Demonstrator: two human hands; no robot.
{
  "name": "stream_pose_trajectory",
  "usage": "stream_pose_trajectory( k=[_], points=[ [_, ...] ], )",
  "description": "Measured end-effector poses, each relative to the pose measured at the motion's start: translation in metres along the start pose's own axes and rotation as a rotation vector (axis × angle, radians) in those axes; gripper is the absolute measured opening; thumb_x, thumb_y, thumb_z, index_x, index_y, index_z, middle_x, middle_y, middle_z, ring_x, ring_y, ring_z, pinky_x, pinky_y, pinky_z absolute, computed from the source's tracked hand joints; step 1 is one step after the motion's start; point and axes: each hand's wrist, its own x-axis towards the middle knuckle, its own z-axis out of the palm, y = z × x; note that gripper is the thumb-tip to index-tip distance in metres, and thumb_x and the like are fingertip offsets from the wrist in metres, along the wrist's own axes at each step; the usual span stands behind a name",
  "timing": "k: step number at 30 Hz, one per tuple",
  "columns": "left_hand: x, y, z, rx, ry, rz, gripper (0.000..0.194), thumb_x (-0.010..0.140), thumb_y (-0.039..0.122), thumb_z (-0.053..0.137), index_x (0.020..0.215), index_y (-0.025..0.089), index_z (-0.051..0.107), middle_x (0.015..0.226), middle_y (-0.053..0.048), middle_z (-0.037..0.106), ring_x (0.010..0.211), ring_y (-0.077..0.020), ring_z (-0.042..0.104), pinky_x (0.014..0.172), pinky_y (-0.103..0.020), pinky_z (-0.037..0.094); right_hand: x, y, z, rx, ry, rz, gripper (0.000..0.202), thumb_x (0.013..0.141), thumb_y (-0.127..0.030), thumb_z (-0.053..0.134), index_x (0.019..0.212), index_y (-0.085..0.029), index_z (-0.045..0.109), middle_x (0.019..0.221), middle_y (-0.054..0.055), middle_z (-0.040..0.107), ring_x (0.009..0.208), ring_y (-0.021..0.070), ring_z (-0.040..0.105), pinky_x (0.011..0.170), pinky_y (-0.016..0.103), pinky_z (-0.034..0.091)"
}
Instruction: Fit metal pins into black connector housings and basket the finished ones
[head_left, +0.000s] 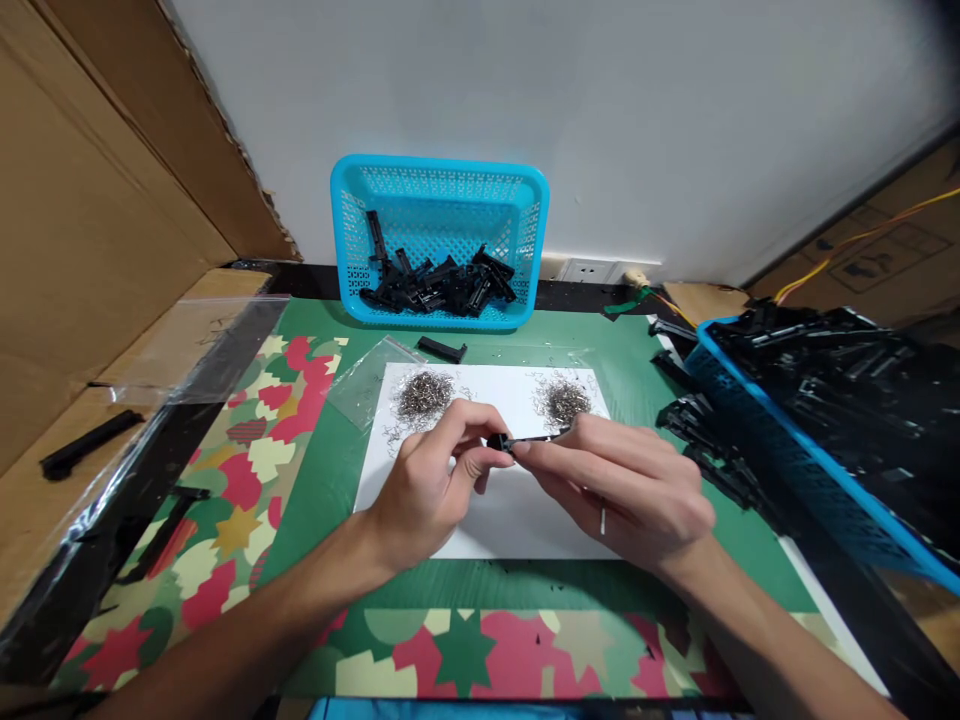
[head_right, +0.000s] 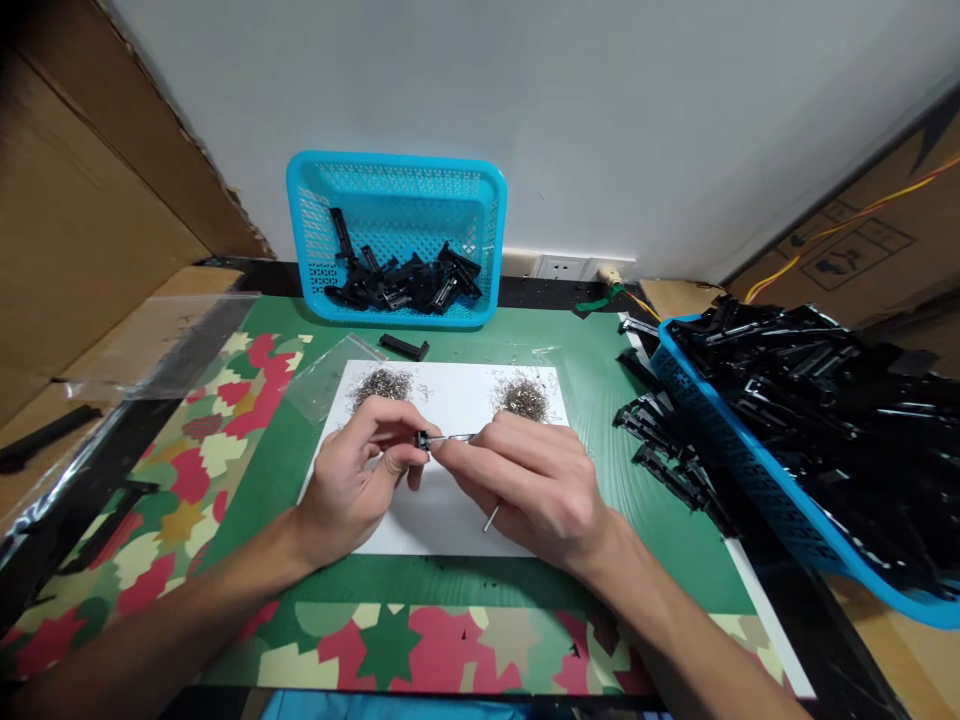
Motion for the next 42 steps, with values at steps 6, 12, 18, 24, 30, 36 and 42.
stream_pose_trajectory(
  k=[6,12,18,24,30,36,42],
  points=[
    [0.006,-0.006,-0.003,0.071,0.111,0.001,0.019,0.104,0.025,0.064,0.121,0.026,0.056,0.109,-0.002,0.065,0.078,-0.0106,0.064,0.069,-0.024,0.054,0.006,0.002,-0.007,-0.032,0.117,0.209,0.021,0.092,-0.01,0.075,0.108,-0.023,0.075,0.074,0.0,0.069,0.059,0.0127,0.06,0.056,0.028,0.045],
    [0.018,-0.004,-0.007,-0.034,0.275,-0.196,0.02,0.106,0.038,0.06,0.121,0.026,0.058,0.101,-0.002,0.064,0.066,-0.009,0.055,0.058,-0.022,0.046,0.007,0.018,-0.011,-0.171,-0.287,0.565,0.01,0.095,-0.024,0.071,0.09,-0.026,0.079,0.085,0.001,0.076,0.071,0.0166,0.067,0.062,0.029,0.044],
    [0.019,0.003,-0.006,-0.043,0.205,-0.262,0.02,0.106,0.04,0.059,0.118,0.025,0.065,0.098,-0.002,0.064,0.066,-0.0094,0.054,0.055,-0.022,0.042,0.003,0.024,0.0,-0.16,-0.486,0.616,0.011,0.094,-0.026,0.072,0.093,-0.03,0.083,0.088,0.0,0.078,0.072,0.0159,0.069,0.057,0.027,0.037],
    [0.019,0.005,-0.006,0.004,0.124,-0.171,0.015,0.105,0.033,0.062,0.108,0.022,0.072,0.105,-0.004,0.066,0.073,-0.0116,0.056,0.061,-0.025,0.045,0.001,0.022,0.012,-0.228,-0.549,0.568,0.015,0.097,-0.019,0.068,0.095,-0.027,0.079,0.089,0.0,0.076,0.073,0.0163,0.068,0.056,0.028,0.031],
    [0.021,0.002,-0.006,0.108,0.098,-0.164,0.012,0.102,0.026,0.065,0.103,0.021,0.076,0.109,-0.006,0.069,0.091,-0.0164,0.063,0.071,-0.027,0.047,-0.007,0.023,0.019,-0.271,-0.601,0.426,0.013,0.102,-0.016,0.058,0.093,-0.018,0.067,0.089,0.006,0.07,0.083,0.0208,0.063,0.064,0.031,0.036],
    [0.02,-0.001,-0.005,0.107,0.059,-0.211,0.013,0.101,0.026,0.066,0.105,0.022,0.078,0.11,-0.005,0.067,0.08,-0.0133,0.061,0.065,-0.026,0.044,0.0,0.021,0.01,0.166,-0.409,0.62,0.014,0.107,-0.02,0.049,0.099,-0.019,0.061,0.094,0.005,0.066,0.083,0.0177,0.059,0.073,0.03,0.044],
    [0.016,0.005,0.002,-0.016,-0.086,-0.279,0.021,0.104,0.038,0.063,0.106,0.021,0.077,0.107,-0.005,0.067,0.085,-0.0148,0.06,0.067,-0.026,0.045,0.01,0.008,0.007,0.379,-0.154,0.716,0.017,0.107,-0.026,0.054,0.092,-0.02,0.059,0.084,0.001,0.059,0.076,0.0149,0.052,0.066,0.027,0.04]
  ],
)
